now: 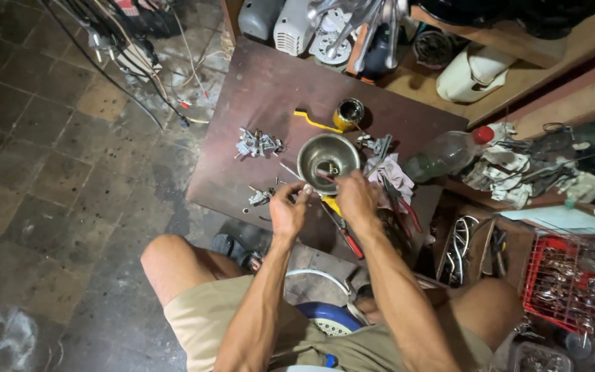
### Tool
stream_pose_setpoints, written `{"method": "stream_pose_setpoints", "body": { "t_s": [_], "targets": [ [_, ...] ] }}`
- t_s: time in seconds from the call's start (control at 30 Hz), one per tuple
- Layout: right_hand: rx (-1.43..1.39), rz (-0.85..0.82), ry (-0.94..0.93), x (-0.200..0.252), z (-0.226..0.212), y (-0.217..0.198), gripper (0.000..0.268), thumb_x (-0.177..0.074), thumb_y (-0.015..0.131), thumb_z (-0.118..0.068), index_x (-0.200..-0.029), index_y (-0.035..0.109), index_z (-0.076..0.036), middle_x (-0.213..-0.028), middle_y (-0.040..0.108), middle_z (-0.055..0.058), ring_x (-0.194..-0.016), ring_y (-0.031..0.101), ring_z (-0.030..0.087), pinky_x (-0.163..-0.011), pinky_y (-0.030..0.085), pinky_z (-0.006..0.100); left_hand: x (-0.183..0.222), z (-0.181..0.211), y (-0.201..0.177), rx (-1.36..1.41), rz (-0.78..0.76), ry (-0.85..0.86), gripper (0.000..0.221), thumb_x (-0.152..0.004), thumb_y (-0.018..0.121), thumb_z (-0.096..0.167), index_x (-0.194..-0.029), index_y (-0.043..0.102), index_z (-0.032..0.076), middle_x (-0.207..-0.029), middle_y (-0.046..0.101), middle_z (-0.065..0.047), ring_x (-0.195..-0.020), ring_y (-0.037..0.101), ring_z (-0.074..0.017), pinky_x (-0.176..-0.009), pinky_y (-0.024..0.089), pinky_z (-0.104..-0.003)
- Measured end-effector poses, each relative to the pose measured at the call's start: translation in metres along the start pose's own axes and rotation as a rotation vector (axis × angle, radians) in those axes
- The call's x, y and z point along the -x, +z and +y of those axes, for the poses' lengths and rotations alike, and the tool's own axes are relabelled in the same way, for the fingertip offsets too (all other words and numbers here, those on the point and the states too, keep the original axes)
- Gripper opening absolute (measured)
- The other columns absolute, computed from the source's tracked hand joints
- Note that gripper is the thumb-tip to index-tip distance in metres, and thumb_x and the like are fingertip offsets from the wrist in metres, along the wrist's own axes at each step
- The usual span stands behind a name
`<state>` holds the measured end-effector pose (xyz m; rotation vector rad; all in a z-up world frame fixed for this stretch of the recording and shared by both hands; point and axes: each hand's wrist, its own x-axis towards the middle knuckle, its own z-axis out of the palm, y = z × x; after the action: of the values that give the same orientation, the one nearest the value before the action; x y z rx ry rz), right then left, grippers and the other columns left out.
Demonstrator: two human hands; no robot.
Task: The person is cleaning small metal components, possibly from a carburetor, by wiping them with a cloth and using a cleaning solution in a bowl.
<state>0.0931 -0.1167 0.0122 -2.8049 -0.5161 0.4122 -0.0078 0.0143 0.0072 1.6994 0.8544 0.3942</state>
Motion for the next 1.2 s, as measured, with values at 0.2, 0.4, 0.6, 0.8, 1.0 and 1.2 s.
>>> {"method": "stream_pose_setpoints", "body": {
  "t_s": [0.2,0.4,0.6,0.8,1.0,1.2],
  "targets": [
    [-0.134,0.056,0.173,-0.022,0.019,0.007,0.023,-0.086,0.061,-0.019,-0.099,0.078,-0.028,-0.098,0.071,0.002,-0.104,0.069,0.033,-0.09,0.055,0.049,0.001,-0.029,-0.002,0.149,0.044,-0.085,0.017,-0.083,0.08,0.014,-0.098,0.078,0.006,-0.081,0.073,-0.012,-0.073,0.065,-0.0183,-0.069,0.053,-0.034],
    [-0.153,0.121,0.518,-0.052,0.133,0.016,0.027,-0.087,0.055,-0.027,-0.103,0.078,-0.026,-0.094,0.076,0.011,-0.099,0.071,0.038,-0.081,0.056,0.051,0.013,-0.03,-0.021,0.186,0.02,-0.124,0.021,-0.084,0.079,0.017,-0.1,0.078,0.004,-0.085,0.075,-0.014,-0.079,0.066,-0.0169,-0.072,0.053,-0.033],
    [-0.321,0.292,0.375,-0.05,0.166,0.054,0.017,-0.083,0.065,-0.023,-0.093,0.079,-0.024,-0.093,0.075,0.014,-0.1,0.068,0.042,-0.088,0.055,0.053,0.043,-0.017,-0.014,0.246,-0.031,-0.184,0.022,-0.082,0.08,0.017,-0.099,0.078,0.004,-0.082,0.073,-0.011,-0.079,0.062,-0.0143,-0.073,0.052,-0.031],
    [-0.977,0.535,0.212,-0.046,0.159,0.032,0.023,-0.084,0.071,-0.012,-0.105,0.075,-0.001,-0.101,0.072,0.022,-0.099,0.069,0.03,-0.084,0.054,0.044,0.053,-0.024,-0.008,0.238,-0.076,-0.201,0.023,-0.084,0.079,0.019,-0.1,0.078,0.003,-0.082,0.074,-0.012,-0.079,0.064,-0.0154,-0.072,0.052,-0.032],
    [-1.258,0.633,0.129,-0.037,0.134,0.004,0.018,-0.086,0.07,-0.008,-0.103,0.071,-0.003,-0.088,0.066,0.005,-0.08,0.06,0.012,-0.071,0.056,0.024,0.059,-0.028,0.005,0.22,-0.137,-0.216,0.025,-0.084,0.079,0.021,-0.102,0.078,0.005,-0.082,0.073,-0.009,-0.08,0.063,-0.014,-0.073,0.052,-0.03],
    [-1.142,0.759,0.036,-0.019,0.11,-0.052,0.015,-0.085,0.071,-0.006,-0.099,0.073,-0.003,-0.082,0.067,0.005,-0.075,0.059,0.012,-0.065,0.055,0.029,0.063,-0.022,0.001,0.223,-0.148,-0.212,0.025,-0.083,0.08,0.021,-0.103,0.079,0.005,-0.083,0.074,-0.01,-0.078,0.065,-0.0147,-0.073,0.052,-0.031]
  ]
}}
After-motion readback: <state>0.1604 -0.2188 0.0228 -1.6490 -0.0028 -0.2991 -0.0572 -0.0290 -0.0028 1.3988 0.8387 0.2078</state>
